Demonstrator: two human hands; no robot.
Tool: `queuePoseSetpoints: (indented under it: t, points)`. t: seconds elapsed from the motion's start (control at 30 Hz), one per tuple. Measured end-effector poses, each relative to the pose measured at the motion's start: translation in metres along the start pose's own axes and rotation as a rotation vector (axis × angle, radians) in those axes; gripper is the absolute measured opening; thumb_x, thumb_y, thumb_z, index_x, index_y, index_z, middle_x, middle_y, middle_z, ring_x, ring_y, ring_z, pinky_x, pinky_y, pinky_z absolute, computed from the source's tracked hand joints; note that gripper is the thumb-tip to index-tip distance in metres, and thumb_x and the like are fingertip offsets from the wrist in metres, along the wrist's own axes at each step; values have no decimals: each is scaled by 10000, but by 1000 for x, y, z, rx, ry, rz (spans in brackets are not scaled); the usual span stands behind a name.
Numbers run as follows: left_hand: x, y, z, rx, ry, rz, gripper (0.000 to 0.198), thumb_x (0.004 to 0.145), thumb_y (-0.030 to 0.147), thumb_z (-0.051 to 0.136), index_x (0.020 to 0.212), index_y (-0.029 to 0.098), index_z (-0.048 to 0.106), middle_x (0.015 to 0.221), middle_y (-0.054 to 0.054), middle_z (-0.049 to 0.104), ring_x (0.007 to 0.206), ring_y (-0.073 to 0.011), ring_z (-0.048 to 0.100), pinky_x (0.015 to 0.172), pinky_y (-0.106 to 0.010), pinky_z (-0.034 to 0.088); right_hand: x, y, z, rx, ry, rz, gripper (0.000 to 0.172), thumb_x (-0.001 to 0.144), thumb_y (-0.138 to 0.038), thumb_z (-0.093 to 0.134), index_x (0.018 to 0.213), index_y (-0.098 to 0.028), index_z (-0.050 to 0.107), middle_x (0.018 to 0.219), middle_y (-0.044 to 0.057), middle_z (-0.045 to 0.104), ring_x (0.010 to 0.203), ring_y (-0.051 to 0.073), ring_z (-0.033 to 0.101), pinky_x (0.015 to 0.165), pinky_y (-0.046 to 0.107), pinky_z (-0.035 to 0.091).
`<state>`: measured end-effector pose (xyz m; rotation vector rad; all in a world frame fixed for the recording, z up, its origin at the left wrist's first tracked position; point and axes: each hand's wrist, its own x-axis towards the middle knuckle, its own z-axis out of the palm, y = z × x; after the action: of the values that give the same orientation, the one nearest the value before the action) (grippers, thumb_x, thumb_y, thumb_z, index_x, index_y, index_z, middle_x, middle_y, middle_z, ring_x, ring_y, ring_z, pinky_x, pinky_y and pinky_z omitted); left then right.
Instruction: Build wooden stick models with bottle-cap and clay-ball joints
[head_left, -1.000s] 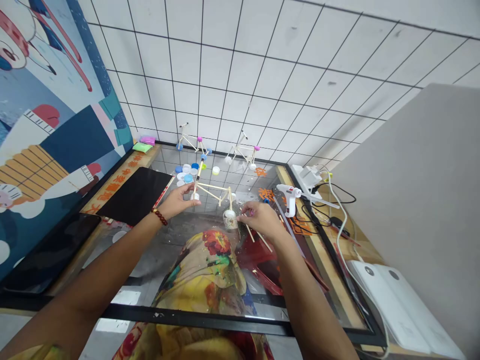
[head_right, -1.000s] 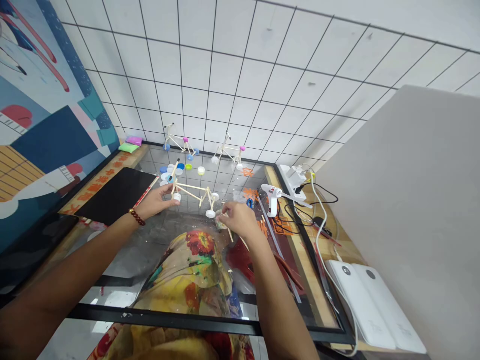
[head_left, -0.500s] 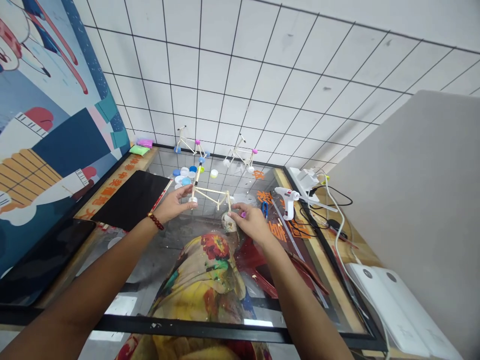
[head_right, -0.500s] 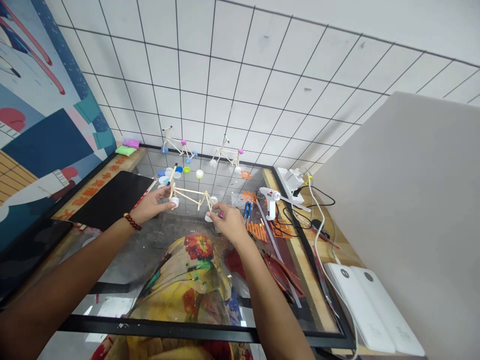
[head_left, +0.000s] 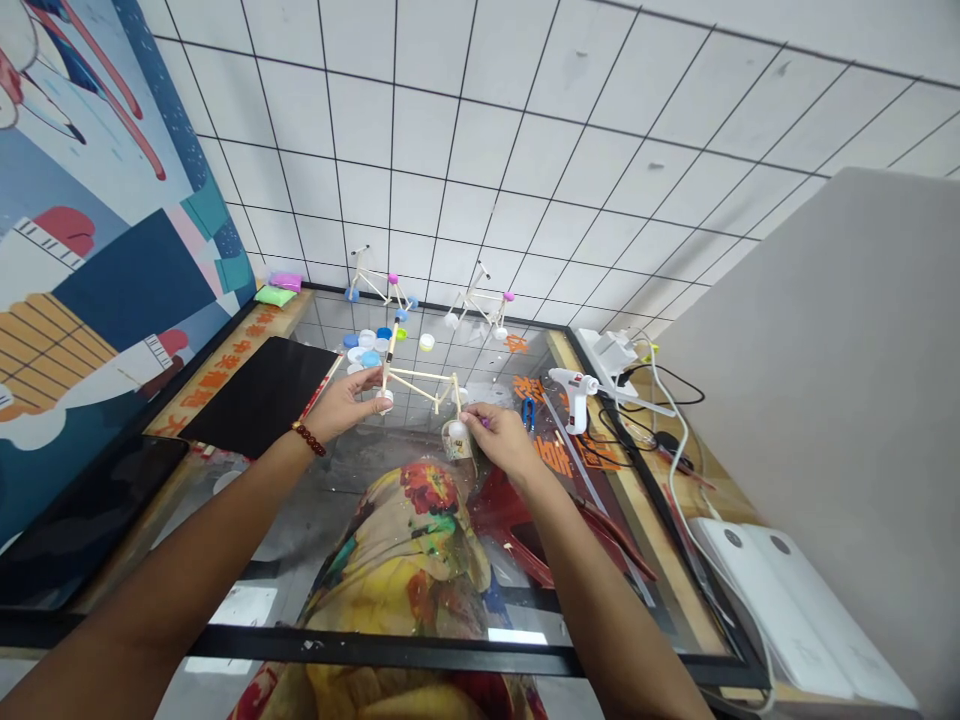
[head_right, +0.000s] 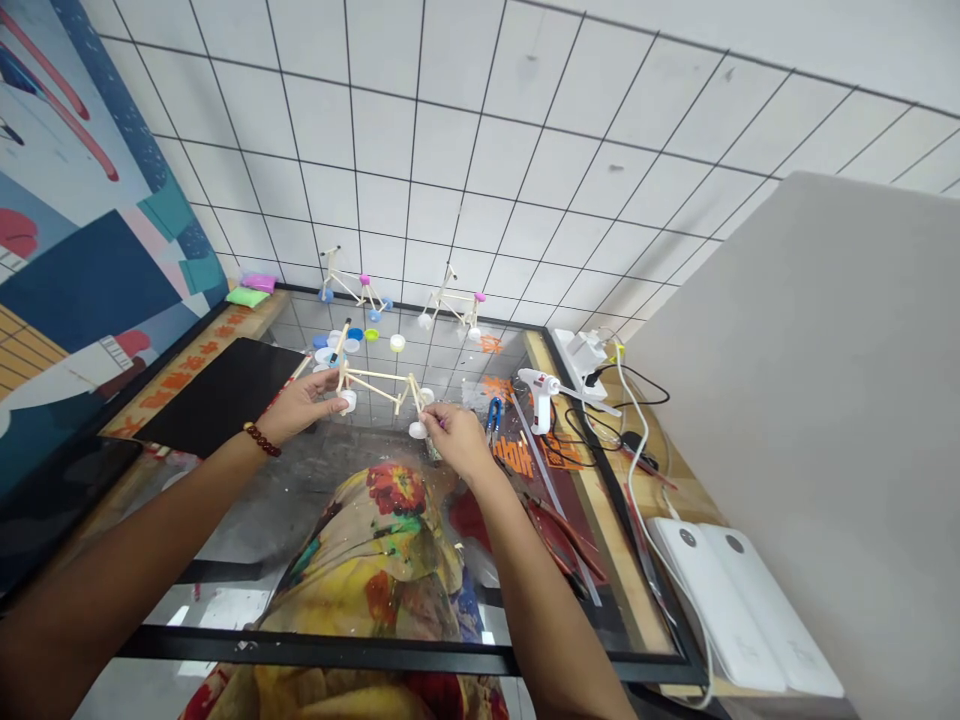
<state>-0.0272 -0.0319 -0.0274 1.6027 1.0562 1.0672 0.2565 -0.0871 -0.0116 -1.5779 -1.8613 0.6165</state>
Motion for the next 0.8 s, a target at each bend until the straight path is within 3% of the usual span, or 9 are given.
queuePoseSetpoints:
  t: [0.13,0.23,0.37,0.53,0.8]
  points:
    - [1,-3,-1,-9,-11,6,731,611,451,823,1256,174,620,1232,-120,663,1188,-298,583,1080,-490,402,14,9,-7,-87,110,91,294,866,-351,507,1029,-216,711,807,40,729,722,187,630,682,277,443]
    - [0,-4,-1,-4,-4,-10,775,596,438,832,1277,155,595,1232,-139,658,1190,-302,579,1068,-494,411,31,14,-8,-185,34,107,330,831,-327,561,1105,-206,699,810,60,724,731,199,627,692,289,442]
    - [-2,0,-2,-10,20,-43,783,582,449,835,1260,138,598,1243,-157,651,1182,-310,584,1059,-506,418,47,16,-5,-166,-66,74,256,789,-320,611,984,-210,735,743,26,709,681,173,616,645,257,438]
    - [-6,6,-3,-43,27,-81,763,579,454,838,1229,130,604,1240,-164,656,1176,-311,597,1071,-502,412,48,8,-9,-130,-85,58,292,861,-370,512,977,-197,717,686,-3,678,596,139,592,584,229,426]
    - [-9,-2,-9,24,-14,-72,779,599,454,827,1275,152,585,1326,-156,606,1244,-329,551,1089,-506,395,38,11,-10,-173,-148,46,252,840,-336,578,1005,-213,723,791,47,735,721,181,644,670,261,448]
